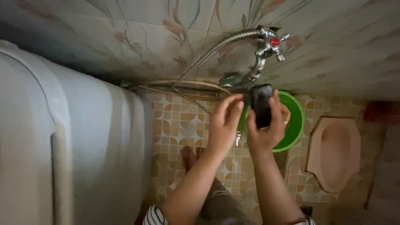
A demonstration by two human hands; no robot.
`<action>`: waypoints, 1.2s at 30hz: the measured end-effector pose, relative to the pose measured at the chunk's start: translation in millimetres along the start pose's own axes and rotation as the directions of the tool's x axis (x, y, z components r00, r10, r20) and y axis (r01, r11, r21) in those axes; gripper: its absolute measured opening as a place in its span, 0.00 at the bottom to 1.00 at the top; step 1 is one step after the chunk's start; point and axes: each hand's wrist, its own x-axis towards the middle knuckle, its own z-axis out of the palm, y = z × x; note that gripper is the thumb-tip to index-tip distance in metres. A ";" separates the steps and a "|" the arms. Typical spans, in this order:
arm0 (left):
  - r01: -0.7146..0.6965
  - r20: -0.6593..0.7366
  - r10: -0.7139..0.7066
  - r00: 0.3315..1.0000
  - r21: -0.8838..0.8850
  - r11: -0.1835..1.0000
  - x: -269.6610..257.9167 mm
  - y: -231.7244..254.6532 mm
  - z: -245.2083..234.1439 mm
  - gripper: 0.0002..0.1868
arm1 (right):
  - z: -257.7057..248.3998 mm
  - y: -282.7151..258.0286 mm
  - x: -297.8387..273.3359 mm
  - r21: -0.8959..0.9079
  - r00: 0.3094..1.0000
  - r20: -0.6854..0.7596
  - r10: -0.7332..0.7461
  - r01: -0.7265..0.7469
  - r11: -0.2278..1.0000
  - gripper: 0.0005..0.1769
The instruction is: The recorder detaches a handheld shower hose from a faucet, cleans the faucet threads with a brush, and re-attaches the hose.
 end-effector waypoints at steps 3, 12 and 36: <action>-0.031 -0.018 0.029 0.999 -0.077 0.997 -9.0 3.5 3.4 0.23 | 10.6 7.7 -4.3 -0.225 0.961 0.050 -0.270 0.274 0.935 0.34; 0.002 0.044 0.008 0.999 -0.222 0.975 20.7 19.5 -10.6 0.24 | 9.7 -38.4 5.8 -0.107 0.938 0.258 -0.230 0.265 0.958 0.43; -0.351 0.111 0.340 0.934 0.458 0.817 80.7 73.5 -3.3 0.18 | 4.9 -12.2 39.1 -0.097 0.965 0.241 0.106 -0.085 0.992 0.41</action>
